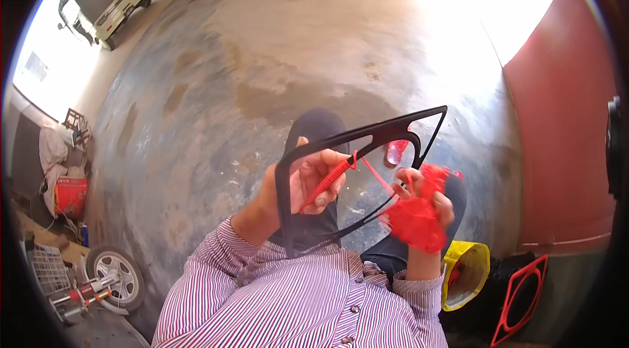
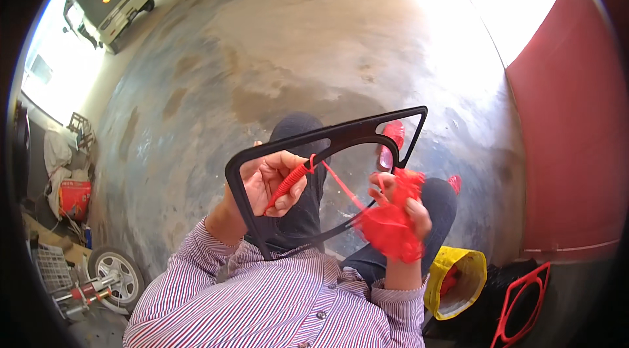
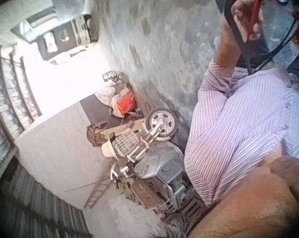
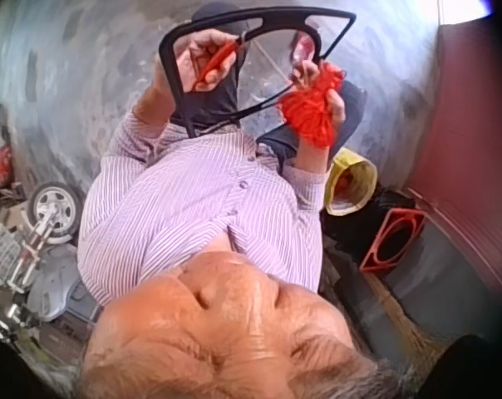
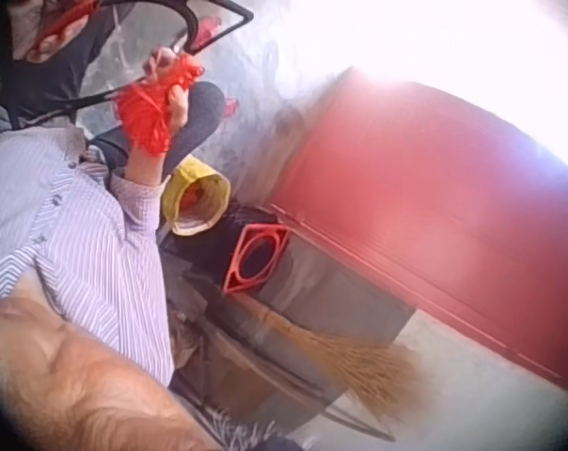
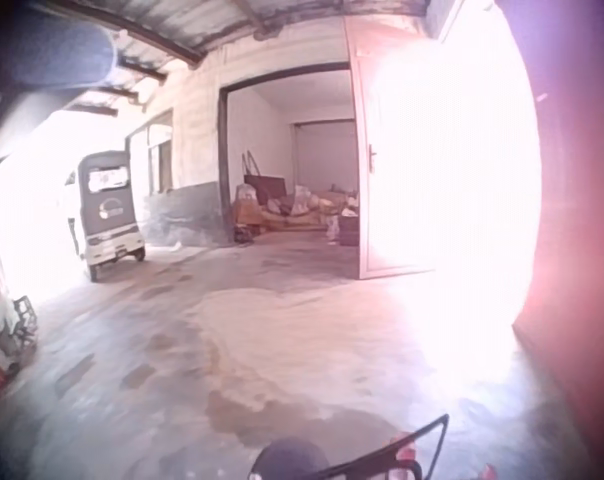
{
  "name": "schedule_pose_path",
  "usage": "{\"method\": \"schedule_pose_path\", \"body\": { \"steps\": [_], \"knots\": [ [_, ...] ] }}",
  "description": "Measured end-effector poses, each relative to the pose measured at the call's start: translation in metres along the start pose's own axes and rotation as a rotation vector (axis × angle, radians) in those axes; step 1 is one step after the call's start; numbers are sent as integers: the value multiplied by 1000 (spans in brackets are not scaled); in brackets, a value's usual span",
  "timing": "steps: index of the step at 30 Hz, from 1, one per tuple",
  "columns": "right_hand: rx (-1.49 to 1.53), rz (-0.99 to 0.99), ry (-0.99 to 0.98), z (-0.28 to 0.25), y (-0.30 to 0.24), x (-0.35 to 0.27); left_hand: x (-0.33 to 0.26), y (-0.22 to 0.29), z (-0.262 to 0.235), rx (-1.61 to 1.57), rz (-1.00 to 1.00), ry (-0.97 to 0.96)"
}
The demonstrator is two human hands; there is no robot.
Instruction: The recorder is wrapping a thick bundle of red yarn around a black plastic frame, likely to decorate it or create a tassel/edge.
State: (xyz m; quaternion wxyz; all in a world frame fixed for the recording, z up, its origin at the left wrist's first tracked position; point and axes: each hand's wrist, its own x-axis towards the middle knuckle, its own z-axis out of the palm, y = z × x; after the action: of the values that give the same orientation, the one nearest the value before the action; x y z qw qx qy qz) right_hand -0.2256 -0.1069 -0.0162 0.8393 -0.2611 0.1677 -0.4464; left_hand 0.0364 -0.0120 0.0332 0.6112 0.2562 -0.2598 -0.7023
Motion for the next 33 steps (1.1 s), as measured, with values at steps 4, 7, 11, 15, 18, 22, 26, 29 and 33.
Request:
{"method": "schedule_pose_path", "body": {
  "steps": [4,7,11,15,18,22,26,29,33],
  "knots": [
    [180,-210,-187,25,-21,-15,-5,9,-14,-11,20,31],
    [135,-216,-436,20,-29,-16,-6,12,-25,-57,-17,6],
    [47,-184,-544,28,-24,-21,-3,7,-17,-68,-11,65],
    [92,-187,-433,44,-21,-25,-4,11,-16,-43,17,40],
    [81,-157,-347,50,-24,-28,-3,11,-16,-25,21,57],
    [170,-84,-219,42,-25,-30,-3,13,-14,20,-24,134],
    [292,41,-107,23,-19,-20,-2,4,-20,18,7,131],
    [296,72,-104,24,-19,-22,2,2,-12,6,25,87],
    [287,113,-175,30,-12,-32,0,4,-14,10,11,86]
  ]
}}
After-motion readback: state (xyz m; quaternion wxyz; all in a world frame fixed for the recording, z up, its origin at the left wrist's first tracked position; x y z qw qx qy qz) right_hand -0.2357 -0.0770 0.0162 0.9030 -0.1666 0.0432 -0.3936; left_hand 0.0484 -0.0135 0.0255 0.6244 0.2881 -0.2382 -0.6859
